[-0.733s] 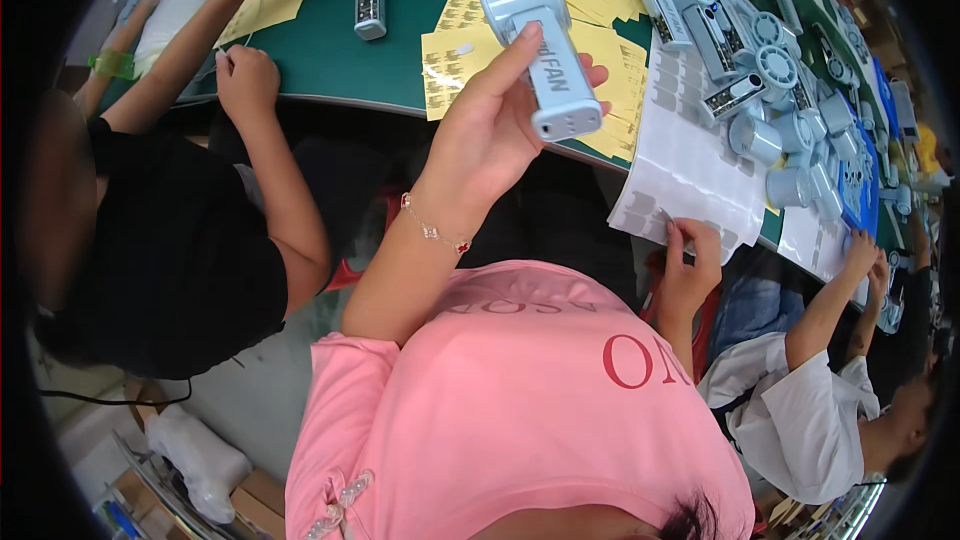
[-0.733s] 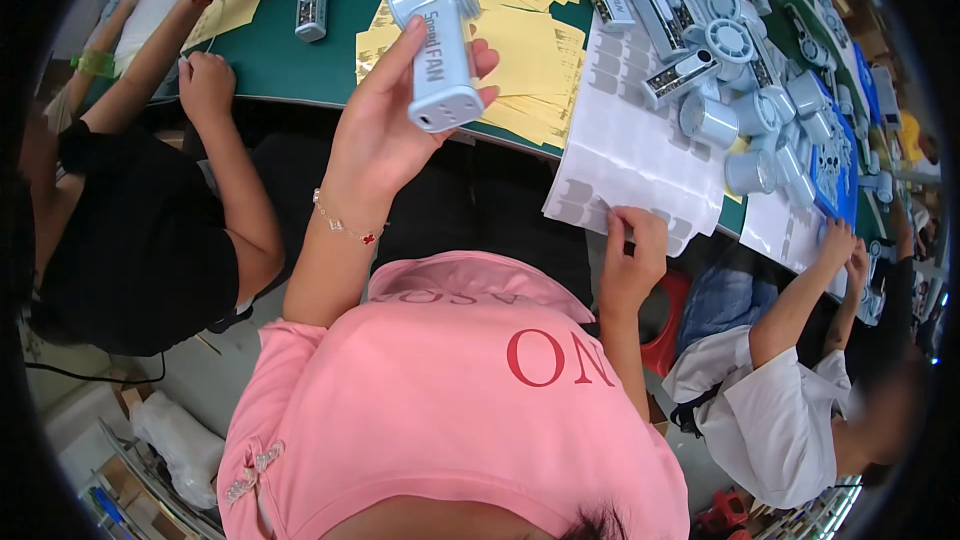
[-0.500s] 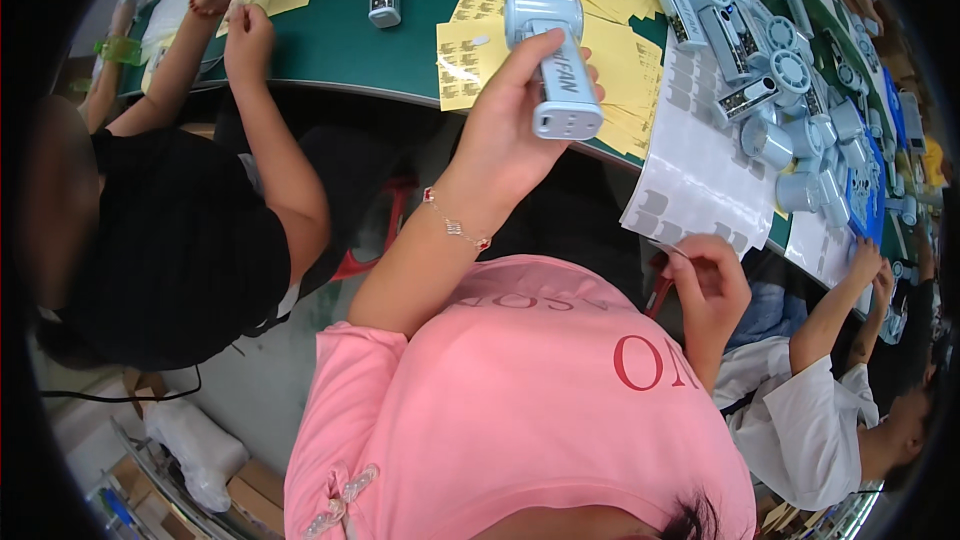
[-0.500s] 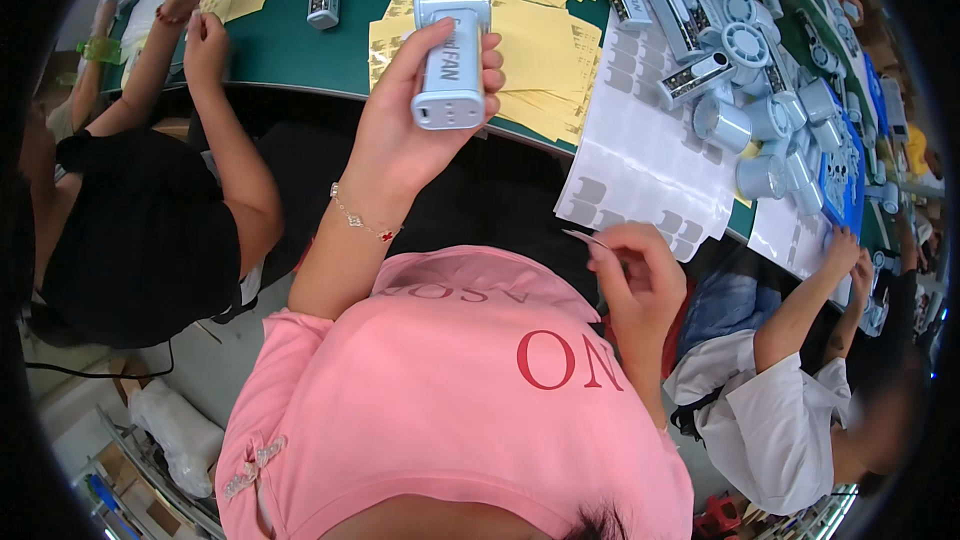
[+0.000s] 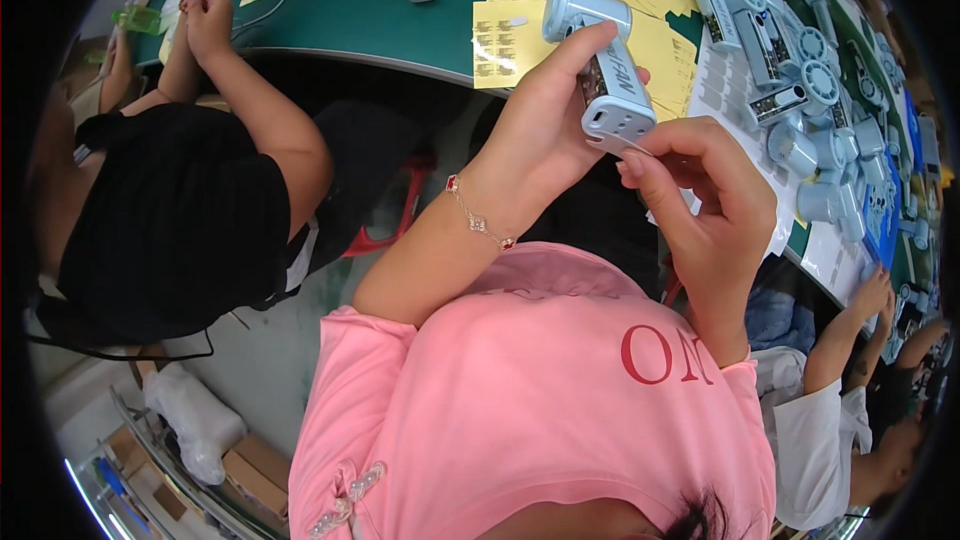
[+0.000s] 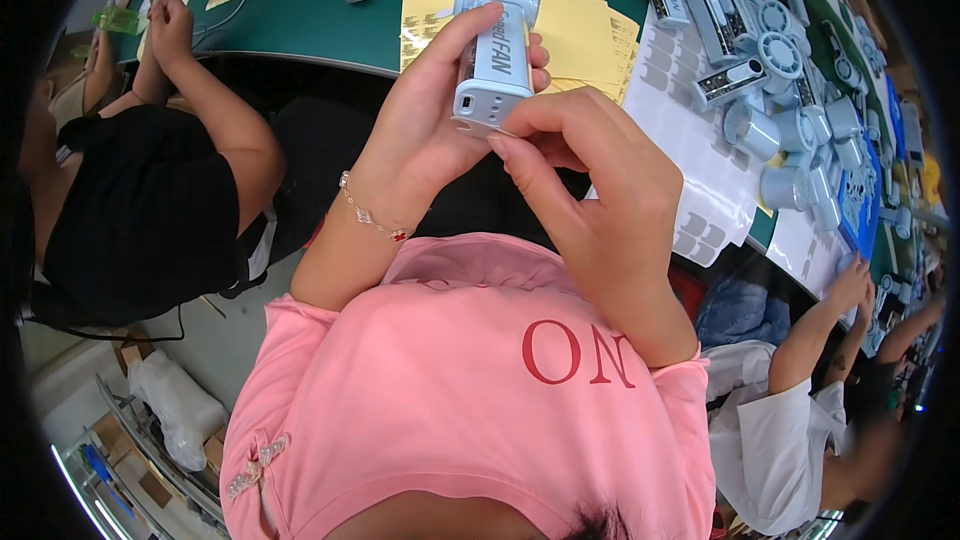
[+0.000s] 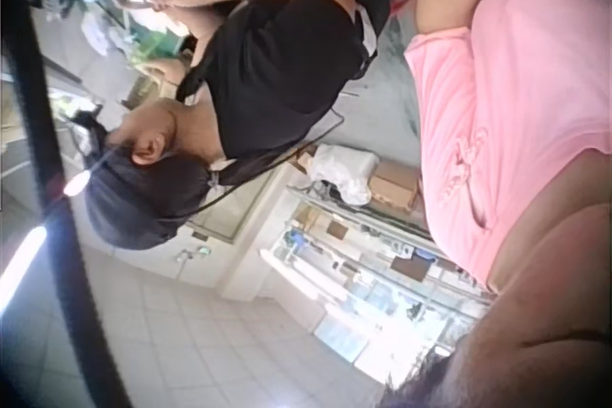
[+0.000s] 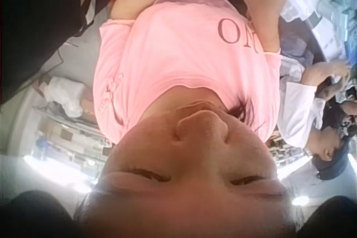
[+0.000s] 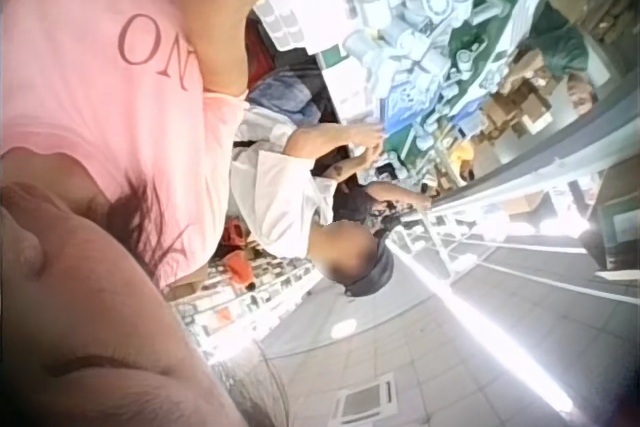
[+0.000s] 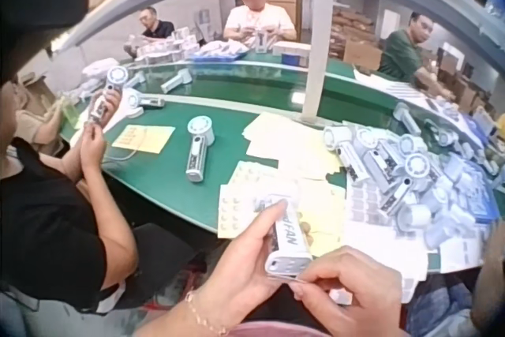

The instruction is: Applying adhesive labels to the bottom of handheld electric fans.

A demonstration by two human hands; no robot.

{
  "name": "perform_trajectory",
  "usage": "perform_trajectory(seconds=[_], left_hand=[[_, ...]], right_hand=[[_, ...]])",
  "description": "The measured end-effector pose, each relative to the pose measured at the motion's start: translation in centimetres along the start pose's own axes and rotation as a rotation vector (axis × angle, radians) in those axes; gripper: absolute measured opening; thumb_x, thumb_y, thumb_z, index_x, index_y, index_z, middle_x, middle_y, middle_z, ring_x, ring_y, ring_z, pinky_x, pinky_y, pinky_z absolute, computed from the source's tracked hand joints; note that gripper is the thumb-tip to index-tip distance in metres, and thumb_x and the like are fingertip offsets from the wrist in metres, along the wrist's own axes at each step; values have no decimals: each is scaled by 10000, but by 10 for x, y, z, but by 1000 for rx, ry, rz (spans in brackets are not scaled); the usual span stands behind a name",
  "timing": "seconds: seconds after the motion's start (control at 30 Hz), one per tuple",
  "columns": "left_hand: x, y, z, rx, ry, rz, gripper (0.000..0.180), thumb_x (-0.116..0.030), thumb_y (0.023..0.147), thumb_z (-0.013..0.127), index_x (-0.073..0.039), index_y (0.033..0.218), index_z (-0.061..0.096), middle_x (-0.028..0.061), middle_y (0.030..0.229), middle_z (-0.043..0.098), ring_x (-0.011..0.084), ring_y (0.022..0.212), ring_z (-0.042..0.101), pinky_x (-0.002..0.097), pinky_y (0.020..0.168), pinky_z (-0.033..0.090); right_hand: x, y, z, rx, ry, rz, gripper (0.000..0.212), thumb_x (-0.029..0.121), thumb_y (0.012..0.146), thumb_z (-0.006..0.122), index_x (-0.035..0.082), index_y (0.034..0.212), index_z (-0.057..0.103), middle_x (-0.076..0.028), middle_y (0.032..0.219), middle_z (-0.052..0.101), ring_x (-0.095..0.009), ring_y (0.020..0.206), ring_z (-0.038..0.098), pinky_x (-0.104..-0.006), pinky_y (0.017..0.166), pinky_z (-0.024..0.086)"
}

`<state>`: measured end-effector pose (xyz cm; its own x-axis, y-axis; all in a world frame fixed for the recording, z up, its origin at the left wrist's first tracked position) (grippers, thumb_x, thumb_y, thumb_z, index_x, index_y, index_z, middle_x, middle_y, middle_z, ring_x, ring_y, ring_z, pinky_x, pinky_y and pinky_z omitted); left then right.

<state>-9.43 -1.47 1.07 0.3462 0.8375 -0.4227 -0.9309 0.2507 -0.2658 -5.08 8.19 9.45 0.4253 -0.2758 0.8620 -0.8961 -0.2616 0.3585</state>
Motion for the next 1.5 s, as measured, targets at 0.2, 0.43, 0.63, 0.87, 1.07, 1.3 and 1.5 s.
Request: perform_trajectory(seconds=[0.2, 0.43, 0.63, 0.87, 1.07, 1.3, 1.5], left_hand=[[4, 2, -1, 26, -58, -44, 331, -249, 870, 524, -14, 1090, 446, 105, 842, 568, 193, 727, 577, 301, 661, 500], [3, 1, 2, 25, -58, -40, 324, -242, 865, 530, -14, 1080, 450, 106, 846, 567, 193, 737, 576, 305, 669, 499], [3, 1, 1, 43, -105, -39, 328, -238, 860, 537, -16, 1079, 438, 114, 859, 563, 200, 749, 569, 304, 675, 496], [4, 2, 0, 40, -136, -42, 332, -235, 856, 543, -18, 1077, 425, 115, 865, 557, 204, 757, 562, 308, 681, 492], [3, 0, 0, 17, -131, -37, 324, -241, 850, 550, -21, 1059, 436, 106, 852, 559, 198, 754, 562, 307, 685, 490], [3, -2, -4, -10, -177, -35, 315, -238, 853, 547, -15, 1049, 441, 107, 845, 555, 206, 756, 560, 312, 686, 485], [4, -2, -1, -9, -204, -22, 285, -228, 866, 523, -10, 1033, 449, 108, 847, 554, 212, 771, 554, 311, 687, 482]], right_hand=[[-3, 1, 1, -26, 42, 5, 104, -45, 739, 641, -21, 819, 580, -62, 754, 582, -125, 671, 612, -215, 614, 518], [-3, 2, 0, -57, 17, -2, 108, -55, 728, 643, -19, 806, 577, -58, 750, 580, -121, 666, 605, -215, 606, 519], [-1, 4, 1, -54, -2, -32, 111, -58, 722, 645, -19, 800, 576, -60, 743, 578, -124, 658, 605, -216, 599, 517], [-1, 4, 2, -59, -2, -35, 114, -59, 716, 649, -20, 796, 577, -60, 740, 577, -124, 651, 601, -215, 593, 512], [1, 5, 4, -63, -20, -48, 115, -62, 713, 651, -22, 791, 577, -63, 737, 574, -125, 644, 598, -213, 588, 506], [5, 5, 7, -72, -53, -104, 123, -56, 701, 663, -22, 775, 572, -67, 712, 564, -133, 630, 595, -214, 581, 503], [6, 5, 6, -134, -102, -140, 131, -43, 690, 679, -16, 746, 564, -65, 673, 551, -134, 597, 588, -215, 545, 484]])
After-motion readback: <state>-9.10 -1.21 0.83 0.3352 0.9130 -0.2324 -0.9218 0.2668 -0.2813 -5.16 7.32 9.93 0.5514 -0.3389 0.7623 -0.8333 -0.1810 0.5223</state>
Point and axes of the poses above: each hand's wrist, its own y-axis towards the middle knuckle, its own z-axis out of the palm, x = y × z, the point moved 7 cm from there along y, towards the middle knuckle
